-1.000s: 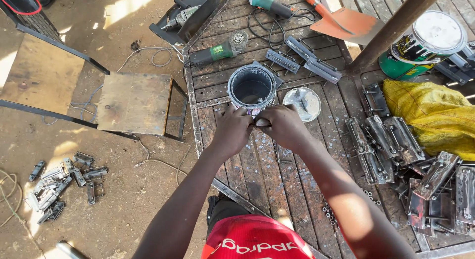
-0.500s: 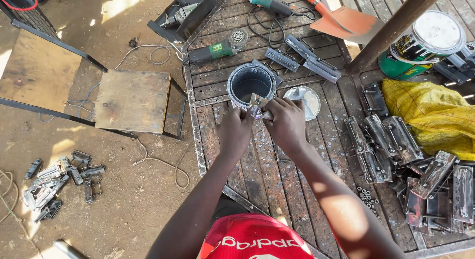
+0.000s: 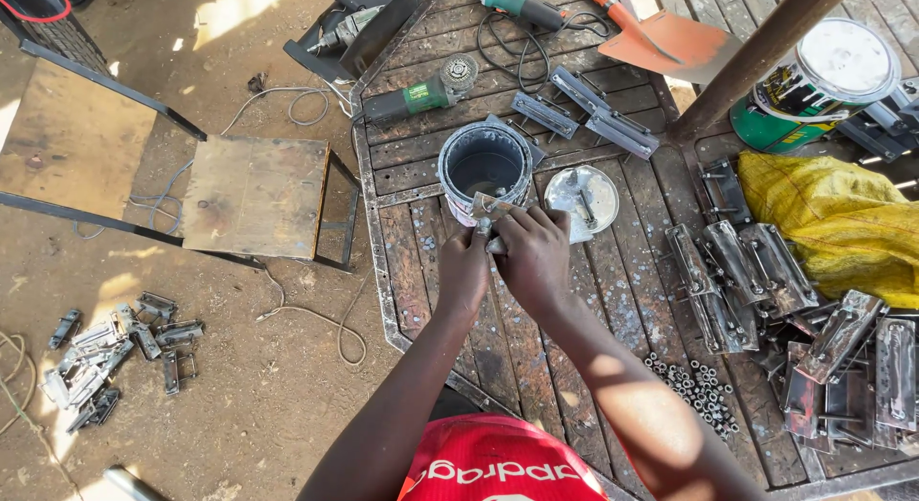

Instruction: Painting metal brackets by dipping them into a container of black paint and using a small spatula to spread the coating evenly.

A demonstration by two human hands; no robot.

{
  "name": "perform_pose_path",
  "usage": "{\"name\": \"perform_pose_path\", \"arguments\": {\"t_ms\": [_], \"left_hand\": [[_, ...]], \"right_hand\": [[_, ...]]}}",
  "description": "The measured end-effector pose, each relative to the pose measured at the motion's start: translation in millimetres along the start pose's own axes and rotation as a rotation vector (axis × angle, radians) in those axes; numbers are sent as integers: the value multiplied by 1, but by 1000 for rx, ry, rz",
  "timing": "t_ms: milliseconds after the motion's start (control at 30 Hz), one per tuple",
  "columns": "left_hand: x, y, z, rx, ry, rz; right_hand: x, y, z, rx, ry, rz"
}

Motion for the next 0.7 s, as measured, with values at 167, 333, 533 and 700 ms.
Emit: {"name": "perform_pose_path", "arguments": {"t_ms": [167,333,533,700], "left_hand": [[1,-2,1,19,-42,-41],[1,-11,3,29,-22,15],[-24,-44,29,56,-95,-76],[-31,-72,55,125,-123,-53]], "right_hand": [[-1,4,-5,-4,-41,-12],[-7,-2,-3,-11,-46,-8],[16,-35,12,-217,143,184],[70,-61,25,-249,523,271]]}}
Point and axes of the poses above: each hand's wrist, its own z-axis towards the middle knuckle, its own y-axis out of the palm, x = y × z, the point moved 4 cm from there along z, towards the middle knuckle, and after that the axes turned 4 degrees about -y, right-handed, at the moved point
